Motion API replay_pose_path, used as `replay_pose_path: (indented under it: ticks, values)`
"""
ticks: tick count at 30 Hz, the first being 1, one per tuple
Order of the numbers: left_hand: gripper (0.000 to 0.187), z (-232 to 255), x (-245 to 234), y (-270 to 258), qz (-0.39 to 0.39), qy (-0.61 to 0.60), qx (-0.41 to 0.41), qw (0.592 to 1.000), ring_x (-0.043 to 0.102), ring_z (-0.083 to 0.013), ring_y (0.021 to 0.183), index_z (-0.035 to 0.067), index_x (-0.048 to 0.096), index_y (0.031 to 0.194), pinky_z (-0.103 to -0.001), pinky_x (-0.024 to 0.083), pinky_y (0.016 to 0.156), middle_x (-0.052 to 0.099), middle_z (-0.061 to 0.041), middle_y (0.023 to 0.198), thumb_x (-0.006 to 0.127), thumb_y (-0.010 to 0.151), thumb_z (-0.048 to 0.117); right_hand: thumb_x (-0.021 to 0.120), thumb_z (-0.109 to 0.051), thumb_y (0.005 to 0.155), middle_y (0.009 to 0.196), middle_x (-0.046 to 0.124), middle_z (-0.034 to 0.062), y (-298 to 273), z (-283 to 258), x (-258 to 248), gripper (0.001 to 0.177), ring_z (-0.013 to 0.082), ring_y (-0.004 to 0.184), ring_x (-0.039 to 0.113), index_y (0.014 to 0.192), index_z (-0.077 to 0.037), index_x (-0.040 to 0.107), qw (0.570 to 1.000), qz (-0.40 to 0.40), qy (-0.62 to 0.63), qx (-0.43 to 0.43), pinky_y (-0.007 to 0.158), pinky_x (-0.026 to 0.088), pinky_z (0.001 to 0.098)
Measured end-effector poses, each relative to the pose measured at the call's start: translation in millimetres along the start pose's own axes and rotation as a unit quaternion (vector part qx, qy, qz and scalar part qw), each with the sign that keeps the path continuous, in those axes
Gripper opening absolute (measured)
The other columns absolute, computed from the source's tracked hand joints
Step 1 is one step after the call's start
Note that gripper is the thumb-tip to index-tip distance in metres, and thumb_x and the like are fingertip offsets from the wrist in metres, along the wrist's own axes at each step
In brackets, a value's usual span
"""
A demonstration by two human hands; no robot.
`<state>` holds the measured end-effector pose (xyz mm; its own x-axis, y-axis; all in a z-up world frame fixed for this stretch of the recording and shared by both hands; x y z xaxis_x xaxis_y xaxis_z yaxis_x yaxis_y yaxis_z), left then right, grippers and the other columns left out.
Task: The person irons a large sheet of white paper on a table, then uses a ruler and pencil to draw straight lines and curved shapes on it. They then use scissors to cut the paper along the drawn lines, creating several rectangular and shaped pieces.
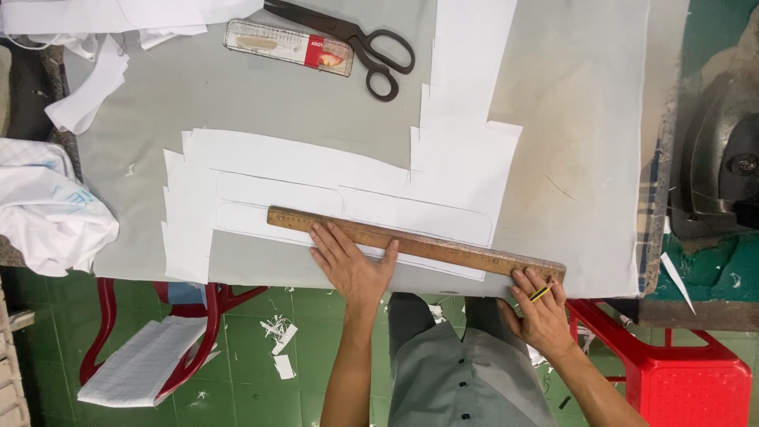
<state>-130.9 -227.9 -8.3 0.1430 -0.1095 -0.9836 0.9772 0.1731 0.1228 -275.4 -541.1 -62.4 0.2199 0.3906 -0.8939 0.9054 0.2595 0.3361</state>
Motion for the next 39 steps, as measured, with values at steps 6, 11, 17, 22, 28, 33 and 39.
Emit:
replay_pose_path:
  ticks: [6, 11, 17, 22, 28, 33, 39]
  values:
    - [0.127, 1.5, -3.9, 2.3, -0.037, -0.012, -0.018, 0.999, 0.004, -0.0409, 0.157, -0.008, 0.015, 0.159, -0.058, 0.004, 0.128, 0.008, -0.028, 0.167, 0.052, 0.081, 0.084, 0.079, -0.026, 0.089, 0.139, 0.064, 0.0166, 13.7, -5.7, -14.4, 0.038, 0.0347, 0.134, 0.058, 0.113, -0.004, 0.059, 1.0, 0.01, 0.012, -0.002, 0.118, 0.028, 0.0476]
    - [0.129, 1.1, -5.6, 3.4, -0.067, -0.005, -0.025, 0.997, 0.003, -0.0402, 0.157, -0.008, 0.012, 0.159, -0.055, 0.003, 0.128, 0.006, -0.028, 0.168, 0.055, 0.08, 0.084, 0.051, -0.006, 0.102, 0.092, 0.071, 0.0133, 28.8, -0.9, -44.2, 0.028, 0.023, 0.074, 0.065, 0.128, 0.003, 0.057, 0.976, -0.015, 0.207, 0.06, 0.067, 0.059, 0.0407]
    - [0.13, 8.2, -14.1, 7.4, -0.018, -0.077, -0.014, 0.997, 0.011, -0.0531, 0.151, -0.011, 0.021, 0.156, -0.064, 0.007, 0.121, 0.011, -0.036, 0.163, 0.087, 0.068, 0.059, 0.062, -0.024, 0.098, 0.075, 0.077, 0.0059, 150.2, 15.8, -65.6, 0.021, 0.0237, 0.067, 0.074, 0.107, -0.013, 0.078, 0.937, -0.175, 0.253, 0.163, 0.069, 0.062, 0.0324]
    - [0.129, 9.7, -18.6, 8.2, -0.03, -0.081, -0.021, 0.996, 0.01, -0.0519, 0.152, -0.013, 0.022, 0.155, -0.063, 0.005, 0.122, 0.01, -0.036, 0.163, 0.084, 0.07, 0.062, 0.061, -0.023, 0.101, 0.077, 0.078, 0.01, 180.9, 25.7, -50.1, 0.02, 0.0259, 0.07, 0.075, 0.102, -0.008, 0.074, 0.934, -0.261, 0.232, 0.079, 0.069, 0.061, 0.0335]
    - [0.13, 5.1, -19.8, 11.0, -0.029, -0.084, -0.039, 0.995, 0.013, -0.0508, 0.152, -0.012, 0.025, 0.154, -0.062, 0.008, 0.123, 0.015, -0.036, 0.162, 0.08, 0.069, 0.069, 0.057, -0.028, 0.102, 0.069, 0.072, 0.0147, 244.9, -3.8, -24.3, 0.027, 0.0315, 0.066, 0.073, 0.09, -0.006, 0.068, 0.9, -0.389, 0.192, -0.033, 0.064, 0.059, 0.0406]
    - [0.137, 3.4, -22.0, 12.5, -0.023, -0.086, -0.055, 0.995, 0.017, -0.051, 0.151, -0.013, 0.027, 0.153, -0.06, 0.011, 0.123, 0.018, -0.036, 0.161, 0.08, 0.06, 0.073, 0.053, -0.021, 0.102, 0.061, 0.063, 0.0196, 340.1, -105.6, 61.4, 0.029, 0.0402, 0.063, 0.069, 0.079, -0.003, 0.059, 0.856, -0.375, 0.283, -0.214, 0.059, 0.056, 0.0477]
    - [0.131, 7.8, -38.5, 18.7, -0.041, -0.109, -0.058, 0.991, 0.018, -0.049, 0.152, -0.012, 0.029, 0.151, -0.06, 0.011, 0.124, 0.021, -0.035, 0.161, 0.084, 0.06, 0.064, 0.05, -0.024, 0.107, 0.07, 0.064, 0.0183, 325.2, -104.2, 42.7, 0.029, 0.0397, 0.073, 0.071, 0.093, -0.002, 0.063, 0.847, -0.308, 0.379, -0.211, 0.066, 0.058, 0.0479]
Point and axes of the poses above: each hand's wrist, its own y-axis towards the middle knuckle, its own x-axis out of the palm, z = x × y, the point moved 1 cm from there along y, towards the middle knuckle
